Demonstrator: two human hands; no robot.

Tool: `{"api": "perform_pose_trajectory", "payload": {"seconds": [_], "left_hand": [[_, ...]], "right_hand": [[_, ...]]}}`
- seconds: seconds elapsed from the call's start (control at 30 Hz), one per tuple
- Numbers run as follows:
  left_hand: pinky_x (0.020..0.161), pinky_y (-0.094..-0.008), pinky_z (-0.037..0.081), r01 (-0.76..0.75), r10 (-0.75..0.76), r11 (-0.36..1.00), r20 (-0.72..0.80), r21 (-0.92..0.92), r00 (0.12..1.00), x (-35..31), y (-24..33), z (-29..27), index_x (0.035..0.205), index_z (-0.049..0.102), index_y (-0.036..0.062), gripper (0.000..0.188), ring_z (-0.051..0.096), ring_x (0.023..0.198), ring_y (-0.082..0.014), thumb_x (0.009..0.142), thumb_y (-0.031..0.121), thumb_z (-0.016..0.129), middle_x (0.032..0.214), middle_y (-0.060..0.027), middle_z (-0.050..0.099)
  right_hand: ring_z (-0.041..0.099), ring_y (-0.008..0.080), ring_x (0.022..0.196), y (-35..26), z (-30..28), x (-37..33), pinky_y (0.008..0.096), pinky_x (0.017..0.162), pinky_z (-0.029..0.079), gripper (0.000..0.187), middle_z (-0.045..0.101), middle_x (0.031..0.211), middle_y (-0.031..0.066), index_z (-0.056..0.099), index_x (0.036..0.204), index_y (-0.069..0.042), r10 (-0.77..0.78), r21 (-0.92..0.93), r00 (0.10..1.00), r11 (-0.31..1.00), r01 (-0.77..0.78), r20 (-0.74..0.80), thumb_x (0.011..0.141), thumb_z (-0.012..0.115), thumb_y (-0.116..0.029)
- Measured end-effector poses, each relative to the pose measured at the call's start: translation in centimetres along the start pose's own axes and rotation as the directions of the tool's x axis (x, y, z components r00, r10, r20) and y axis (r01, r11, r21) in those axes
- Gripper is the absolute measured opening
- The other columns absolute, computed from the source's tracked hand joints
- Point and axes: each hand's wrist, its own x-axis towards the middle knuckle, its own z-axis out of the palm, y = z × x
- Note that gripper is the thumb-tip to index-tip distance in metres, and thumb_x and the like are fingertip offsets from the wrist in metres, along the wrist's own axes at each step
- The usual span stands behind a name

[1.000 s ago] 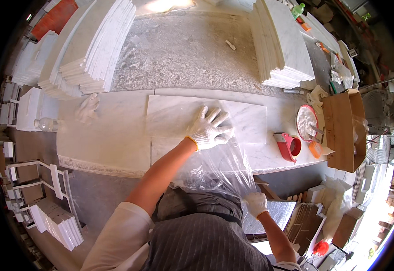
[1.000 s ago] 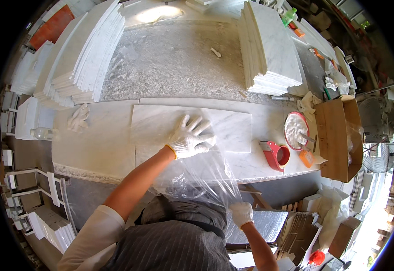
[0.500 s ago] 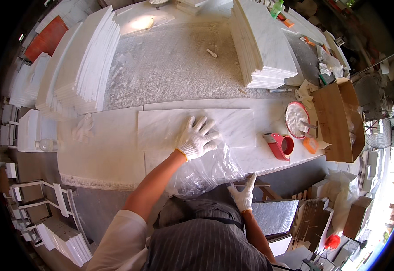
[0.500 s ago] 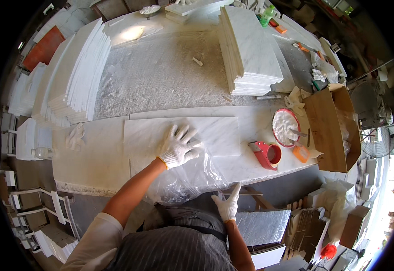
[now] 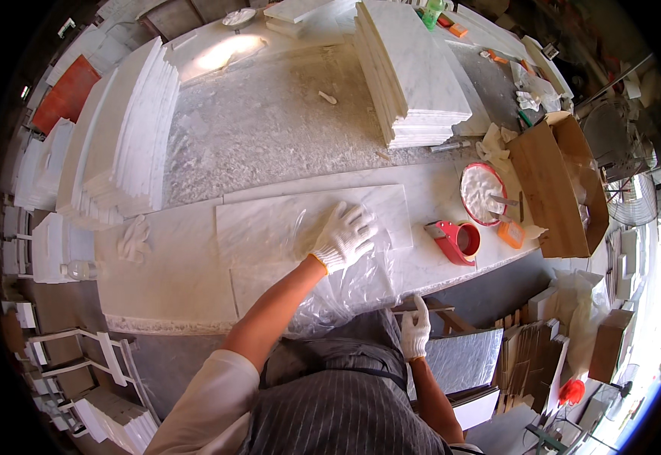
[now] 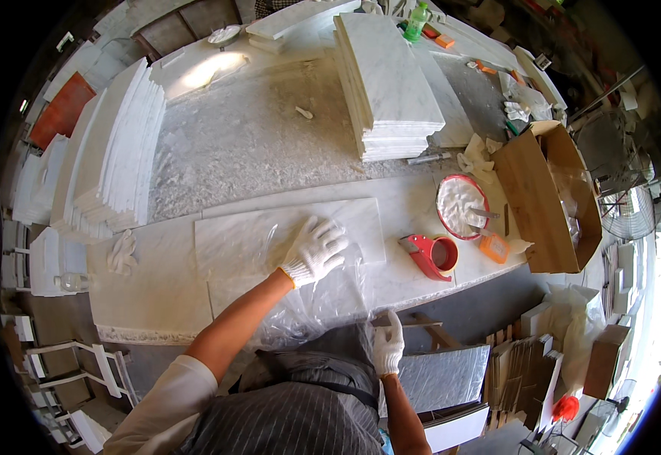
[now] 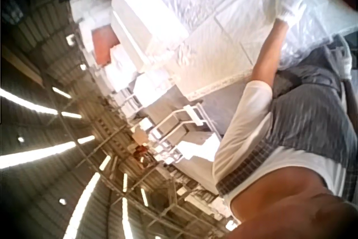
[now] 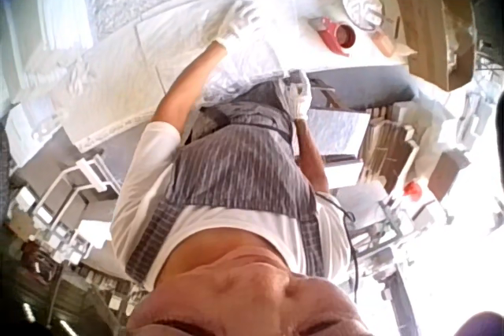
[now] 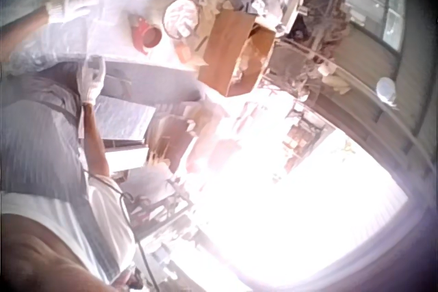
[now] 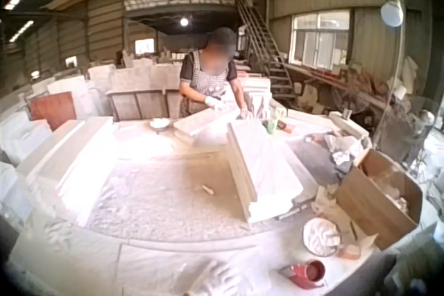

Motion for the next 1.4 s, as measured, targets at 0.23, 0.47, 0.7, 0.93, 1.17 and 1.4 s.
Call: {"api": "perform_pose_trajectory", "payload": {"seconds": [0.23, 0.47, 0.7, 0.93, 1.17, 1.4], "left_hand": [[0.114, -0.0592, 0.021, -0.015, 0.012, 0.999, 0.067, 0.046, 0.998, 1.2, 1.0, 1.1, 0.135, 0.055, 0.0321, 0.045, 0.036, 0.137, -0.0278, 0.093, 0.046, 0.054, 0.150, -0.0033, 0.041], [0.110, -0.0501, 0.031, 0.106, -0.154, 0.888, -0.074, -0.447, 0.985, 2.6, -0.7, 1.5, 0.119, 0.065, 0.0185, 0.029, 0.047, 0.127, -0.0270, 0.093, 0.030, 0.059, 0.125, -0.0055, 0.062], [0.109, -0.0475, 0.036, 0.018, -0.036, 0.994, -0.163, -0.108, 0.986, -8.0, 1.5, -2.3, 0.116, 0.064, 0.0128, 0.034, 0.053, 0.123, -0.0285, 0.088, 0.033, 0.062, 0.131, -0.0093, 0.057], [0.105, -0.0462, 0.036, 0.868, -0.847, 0.494, -0.194, 0.055, 0.495, -26.9, 1.0, -8.2, 0.126, 0.053, 0.0071, 0.055, 0.046, 0.122, -0.0333, 0.081, 0.035, 0.070, 0.127, -0.0139, 0.052], [0.111, -0.0418, 0.032, 0.799, -0.992, -0.085, 0.124, -0.595, -0.013, -34.2, 9.2, -3.2, 0.143, 0.035, 0.0033, 0.082, 0.041, 0.131, -0.0336, 0.081, 0.041, 0.073, 0.136, -0.0172, 0.048], [0.111, -0.0369, 0.033, 0.277, -0.718, -0.696, 0.651, -0.663, -0.248, -31.3, 10.2, -2.3, 0.148, 0.025, 0.0036, 0.093, 0.032, 0.138, -0.0261, 0.082, 0.051, 0.069, 0.149, -0.0161, 0.033]], "right_hand": [[0.061, 0.0269, 0.082, -3.2, -3.5, -1.5, 0.0376, 0.078, 0.051, 0.041, 0.062, 0.095, 0.0140, 0.056, 0.124, 0.000, -0.234, -0.291, 0.972, 0.930, 0.225, 0.004, 0.085, 0.064, -0.006], [0.059, 0.0384, 0.106, -11.1, 8.8, 6.0, 0.0420, 0.089, 0.049, 0.031, 0.060, 0.115, 0.0200, 0.055, 0.119, -0.001, -0.638, -0.039, 0.748, 0.755, 0.654, 0.182, 0.089, 0.060, -0.007], [0.045, 0.0378, 0.128, -13.0, 9.6, 12.1, 0.0522, 0.110, 0.030, 0.046, 0.053, 0.137, 0.0146, 0.056, 0.133, -0.011, -0.655, -0.534, 0.643, 0.404, 0.743, 0.398, 0.090, 0.056, -0.030], [0.041, 0.0370, 0.133, -12.1, 9.6, 12.5, 0.0529, 0.113, 0.026, 0.049, 0.048, 0.143, 0.0121, 0.052, 0.137, -0.013, -0.599, -0.609, 0.673, 0.355, 0.709, 0.435, 0.092, 0.053, -0.032], [0.039, 0.0374, 0.135, -12.5, 9.9, 12.3, 0.0514, 0.114, 0.025, 0.047, 0.047, 0.143, 0.0158, 0.051, 0.138, -0.012, -0.580, -0.618, 0.689, 0.366, 0.696, 0.434, 0.095, 0.050, -0.030], [0.039, 0.0364, 0.135, -12.3, 10.0, 12.3, 0.0504, 0.114, 0.025, 0.048, 0.046, 0.144, 0.0147, 0.050, 0.139, -0.011, -0.608, -0.618, 0.668, 0.342, 0.708, 0.429, 0.095, 0.050, -0.031]]}}
